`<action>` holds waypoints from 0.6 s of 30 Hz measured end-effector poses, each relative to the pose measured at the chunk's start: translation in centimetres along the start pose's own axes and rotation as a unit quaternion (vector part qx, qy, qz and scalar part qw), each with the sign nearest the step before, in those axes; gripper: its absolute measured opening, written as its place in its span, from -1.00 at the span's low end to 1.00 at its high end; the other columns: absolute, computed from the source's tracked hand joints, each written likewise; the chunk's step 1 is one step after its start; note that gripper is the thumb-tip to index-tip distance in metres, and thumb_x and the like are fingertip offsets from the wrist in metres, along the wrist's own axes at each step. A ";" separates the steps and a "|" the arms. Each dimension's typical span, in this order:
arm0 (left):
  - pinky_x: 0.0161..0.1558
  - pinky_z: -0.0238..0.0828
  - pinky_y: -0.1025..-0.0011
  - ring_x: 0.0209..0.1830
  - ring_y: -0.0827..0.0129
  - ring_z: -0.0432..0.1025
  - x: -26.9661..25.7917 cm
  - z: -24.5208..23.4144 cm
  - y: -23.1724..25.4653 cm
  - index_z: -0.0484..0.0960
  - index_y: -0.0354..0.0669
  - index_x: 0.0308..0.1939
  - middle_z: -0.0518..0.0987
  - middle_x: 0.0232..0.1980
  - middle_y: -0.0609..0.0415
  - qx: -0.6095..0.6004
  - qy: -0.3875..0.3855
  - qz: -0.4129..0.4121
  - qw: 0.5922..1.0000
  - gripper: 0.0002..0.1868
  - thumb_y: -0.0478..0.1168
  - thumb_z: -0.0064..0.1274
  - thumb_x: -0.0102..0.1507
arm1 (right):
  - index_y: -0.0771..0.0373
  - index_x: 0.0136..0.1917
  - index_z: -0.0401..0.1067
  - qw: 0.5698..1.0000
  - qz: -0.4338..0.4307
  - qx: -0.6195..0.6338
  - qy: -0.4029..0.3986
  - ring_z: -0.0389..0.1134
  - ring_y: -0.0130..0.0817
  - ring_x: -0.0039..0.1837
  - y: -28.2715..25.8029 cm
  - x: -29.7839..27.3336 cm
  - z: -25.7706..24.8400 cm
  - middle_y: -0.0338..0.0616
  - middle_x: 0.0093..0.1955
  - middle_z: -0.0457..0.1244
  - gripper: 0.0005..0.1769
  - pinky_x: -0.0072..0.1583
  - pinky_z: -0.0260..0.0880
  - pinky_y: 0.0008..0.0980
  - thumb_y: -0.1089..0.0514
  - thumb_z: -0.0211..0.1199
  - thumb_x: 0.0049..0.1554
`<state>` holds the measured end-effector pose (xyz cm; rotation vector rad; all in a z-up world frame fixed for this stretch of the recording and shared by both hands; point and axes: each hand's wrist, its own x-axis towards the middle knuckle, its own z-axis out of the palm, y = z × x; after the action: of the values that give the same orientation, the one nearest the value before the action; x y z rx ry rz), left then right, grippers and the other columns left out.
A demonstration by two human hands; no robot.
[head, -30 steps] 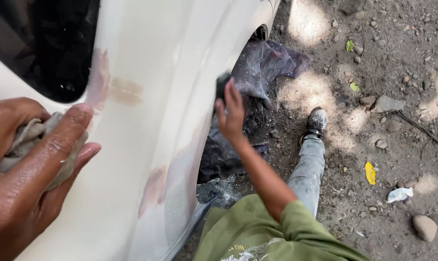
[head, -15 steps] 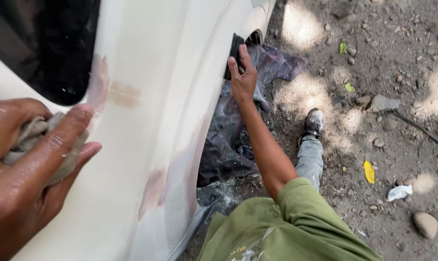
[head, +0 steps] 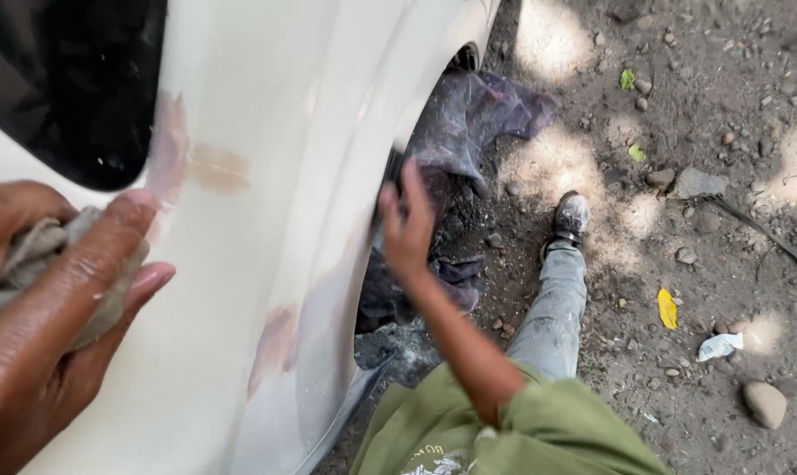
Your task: The person sands the side panel of a white car using a sanding block and a cloth. They repeatedly rub the surface to smooth it, occasionally dipping the block into a bucket of water to wet it before resuming sanding.
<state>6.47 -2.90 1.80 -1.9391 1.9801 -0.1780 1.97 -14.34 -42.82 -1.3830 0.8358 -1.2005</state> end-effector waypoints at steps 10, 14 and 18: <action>-0.45 0.24 0.22 -0.51 0.18 0.34 0.2 -0.6 0.8 0.65 -0.41 0.14 0.50 -0.38 -0.26 -0.027 0.017 -0.042 0.999 -0.38 -0.34 0.41 -0.01 | 0.44 0.43 0.29 0.981 0.144 0.117 0.053 0.29 -0.15 0.39 4.9 9.3 -1.0 0.14 0.40 0.22 -0.26 0.30 0.43 -0.15 -0.04 0.44 0.17; -0.45 0.24 0.20 -0.51 0.16 0.35 0.7 0.6 -0.1 0.64 -0.41 0.13 0.50 -0.39 -0.27 -0.035 0.024 -0.044 0.998 -0.39 -0.36 0.41 -0.01 | 0.38 0.49 0.25 0.966 0.204 0.158 0.012 0.42 -0.16 0.17 0.8 2.6 -0.9 0.10 0.24 0.37 -0.18 0.20 0.51 -0.18 -0.10 0.38 0.12; -0.43 0.27 0.17 -0.51 0.15 0.37 -0.3 1.2 -0.6 0.64 -0.38 0.16 0.51 -0.40 -0.29 -0.048 0.012 -0.051 0.997 -0.36 -0.34 0.41 -0.01 | 0.40 0.49 0.25 0.966 0.198 0.158 0.054 0.42 -0.16 0.22 4.9 7.7 0.8 0.11 0.24 0.36 -0.22 0.23 0.53 -0.21 -0.13 0.31 0.20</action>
<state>7.41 -2.46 0.87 -2.1094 1.9395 -0.1341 5.33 -22.32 -45.87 -0.8482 0.9014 -1.0454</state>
